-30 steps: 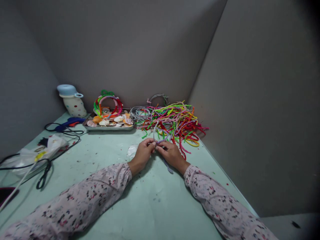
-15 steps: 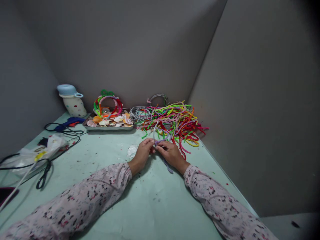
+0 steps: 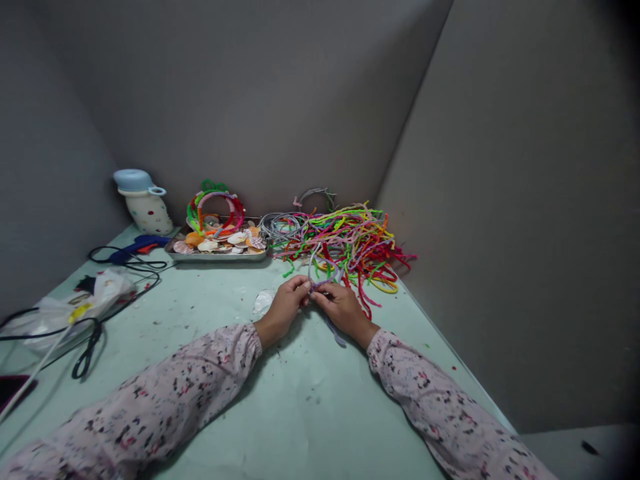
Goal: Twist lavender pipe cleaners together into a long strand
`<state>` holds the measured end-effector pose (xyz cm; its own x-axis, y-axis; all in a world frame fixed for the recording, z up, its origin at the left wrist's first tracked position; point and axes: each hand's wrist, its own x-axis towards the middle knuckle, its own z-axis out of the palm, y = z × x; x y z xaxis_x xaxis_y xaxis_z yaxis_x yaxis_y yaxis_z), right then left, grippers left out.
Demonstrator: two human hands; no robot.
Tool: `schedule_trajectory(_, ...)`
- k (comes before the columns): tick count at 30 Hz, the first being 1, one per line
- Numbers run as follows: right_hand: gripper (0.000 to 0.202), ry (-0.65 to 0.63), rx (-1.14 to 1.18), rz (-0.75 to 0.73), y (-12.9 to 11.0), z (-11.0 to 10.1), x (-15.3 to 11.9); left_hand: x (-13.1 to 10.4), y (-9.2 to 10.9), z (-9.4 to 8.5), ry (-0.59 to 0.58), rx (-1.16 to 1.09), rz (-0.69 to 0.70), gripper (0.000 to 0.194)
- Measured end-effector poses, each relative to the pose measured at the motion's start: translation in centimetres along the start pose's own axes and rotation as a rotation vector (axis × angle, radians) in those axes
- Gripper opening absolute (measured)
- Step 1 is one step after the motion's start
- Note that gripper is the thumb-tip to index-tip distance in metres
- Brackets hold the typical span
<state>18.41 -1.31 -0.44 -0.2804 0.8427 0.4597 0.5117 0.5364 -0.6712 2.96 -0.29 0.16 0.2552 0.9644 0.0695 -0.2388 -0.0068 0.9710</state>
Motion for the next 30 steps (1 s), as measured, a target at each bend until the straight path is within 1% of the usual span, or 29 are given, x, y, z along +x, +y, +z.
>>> schedule_trajectory(10, 0.014, 0.009, 0.025, -0.016, 0.05, -0.02, -0.01, 0.32, -0.22, -0.24, -0.025, -0.044, -0.057, 0.022)
schedule_trajectory(22, 0.016, 0.011, 0.001, 0.007, 0.27, 0.06, -0.1, 0.46, -0.27, -0.33, -0.078, -0.111, -0.065, 0.019)
schedule_trajectory(30, 0.017, 0.009, 0.006, 0.003, 0.18, 0.02, -0.13, 0.47, -0.17, -0.39, -0.073, -0.124, -0.096, 0.02)
